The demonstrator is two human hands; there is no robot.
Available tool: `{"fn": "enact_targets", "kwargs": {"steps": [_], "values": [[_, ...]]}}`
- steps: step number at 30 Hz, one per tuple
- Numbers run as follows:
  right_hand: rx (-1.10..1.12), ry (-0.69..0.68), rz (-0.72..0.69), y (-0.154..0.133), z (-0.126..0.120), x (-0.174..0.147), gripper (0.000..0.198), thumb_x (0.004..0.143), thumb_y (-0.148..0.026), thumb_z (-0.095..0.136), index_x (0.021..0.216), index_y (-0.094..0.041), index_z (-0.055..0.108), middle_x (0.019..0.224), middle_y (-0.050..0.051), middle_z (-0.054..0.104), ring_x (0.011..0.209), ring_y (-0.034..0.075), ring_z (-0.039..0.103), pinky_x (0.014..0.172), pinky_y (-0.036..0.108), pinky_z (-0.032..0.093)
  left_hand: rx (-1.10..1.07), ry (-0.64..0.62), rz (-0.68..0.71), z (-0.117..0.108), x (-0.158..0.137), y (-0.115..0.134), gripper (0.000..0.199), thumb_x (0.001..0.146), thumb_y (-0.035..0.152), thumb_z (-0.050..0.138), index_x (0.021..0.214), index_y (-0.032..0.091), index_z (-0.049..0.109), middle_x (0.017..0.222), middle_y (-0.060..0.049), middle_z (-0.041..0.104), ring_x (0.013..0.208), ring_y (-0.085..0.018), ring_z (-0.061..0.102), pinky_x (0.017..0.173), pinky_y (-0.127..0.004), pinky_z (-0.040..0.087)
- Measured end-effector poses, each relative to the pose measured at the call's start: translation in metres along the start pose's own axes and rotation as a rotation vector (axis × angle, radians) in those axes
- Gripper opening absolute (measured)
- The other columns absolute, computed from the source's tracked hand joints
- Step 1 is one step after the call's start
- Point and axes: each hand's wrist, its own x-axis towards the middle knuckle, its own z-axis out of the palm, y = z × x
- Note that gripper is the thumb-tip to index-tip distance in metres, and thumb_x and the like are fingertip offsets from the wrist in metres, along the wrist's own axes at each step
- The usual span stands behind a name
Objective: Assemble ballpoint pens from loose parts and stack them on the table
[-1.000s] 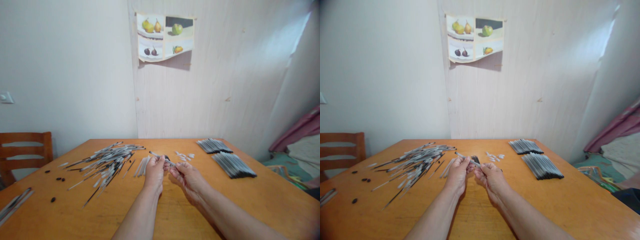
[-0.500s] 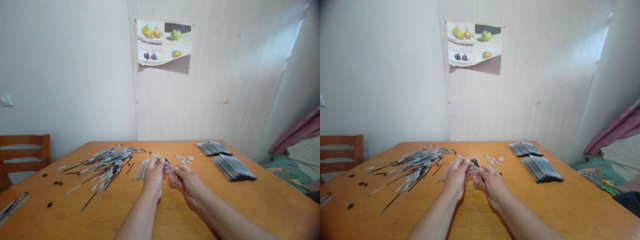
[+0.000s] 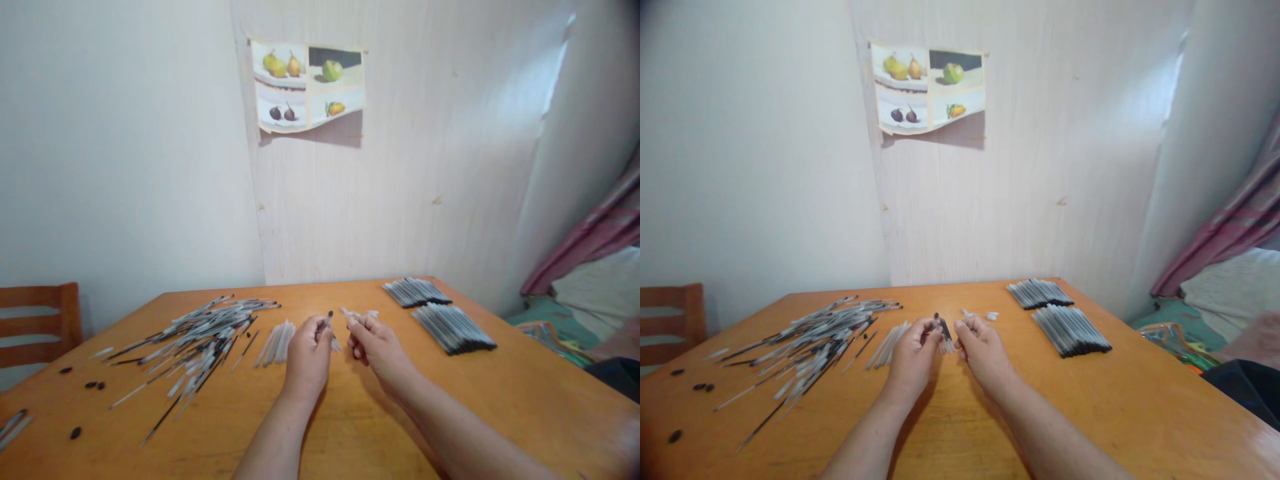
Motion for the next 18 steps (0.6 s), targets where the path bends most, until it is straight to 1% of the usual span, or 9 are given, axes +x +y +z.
{"fn": "enact_targets", "kwargs": {"steps": [2,5,9,13,16,18], "values": [[-0.008,-0.032,-0.006,-0.004,-0.002,-0.001,0.038,0.085,-0.053,0.054,0.074,-0.017,0.055,0.056,-0.003,0.055,0.045,0.007,0.043,0.044,0.019,0.031,0.18,-0.053,0.132,-0.001,-0.002,-0.001,0.014,0.082,0.027,0.059,0.09,0.024,0.07,0.091,-0.007,0.068,0.088,-0.021,0.062,0.081,-0.033,0.046],[-0.033,-0.05,0.032,-0.007,-0.004,-0.002,0.034,0.084,-0.049,0.056,0.071,-0.017,0.053,0.056,-0.003,0.057,0.043,0.006,0.042,0.043,0.019,0.03,0.329,-0.094,0.217,-0.003,-0.002,-0.004,0.017,0.083,0.022,0.055,0.092,0.025,0.07,0.094,-0.007,0.067,0.091,-0.022,0.061,0.082,-0.034,0.046],[-0.119,-0.105,0.117,-0.007,-0.009,0.001,0.025,0.08,-0.036,0.057,0.064,-0.017,0.054,0.053,-0.003,0.058,0.041,0.006,0.041,0.042,0.02,0.028,0.45,-0.099,0.26,-0.005,0.0,-0.005,0.02,0.083,0.017,0.053,0.095,0.022,0.068,0.1,-0.008,0.066,0.096,-0.022,0.06,0.085,-0.036,0.047],[-0.243,-0.143,0.163,-0.01,-0.013,0.0,0.021,0.074,-0.028,0.058,0.057,-0.016,0.055,0.05,-0.002,0.058,0.041,0.007,0.041,0.042,0.021,0.028,0.505,-0.124,0.283,-0.004,0.0,-0.007,0.025,0.083,0.014,0.051,0.099,0.022,0.068,0.106,-0.008,0.065,0.102,-0.022,0.059,0.09,-0.036,0.048],[-0.297,-0.157,0.199,-0.013,-0.016,0.0,0.017,0.07,-0.023,0.056,0.055,-0.016,0.056,0.048,-0.002,0.057,0.042,0.008,0.042,0.044,0.021,0.029,0.551,-0.138,0.297,-0.005,-0.002,-0.01,0.032,0.084,0.013,0.049,0.109,0.023,0.066,0.12,-0.009,0.061,0.113,-0.023,0.057,0.099,-0.039,0.045],[-0.338,-0.136,0.182,-0.015,-0.021,0.004,0.016,0.07,-0.022,0.055,0.054,-0.017,0.056,0.048,-0.002,0.056,0.043,0.008,0.042,0.045,0.022,0.028,0.584,-0.102,0.301,-0.005,-0.003,-0.01,0.038,0.085,0.016,0.051,0.12,0.024,0.062,0.133,-0.01,0.054,0.123,-0.025,0.051,0.104,-0.043,0.042]]}}
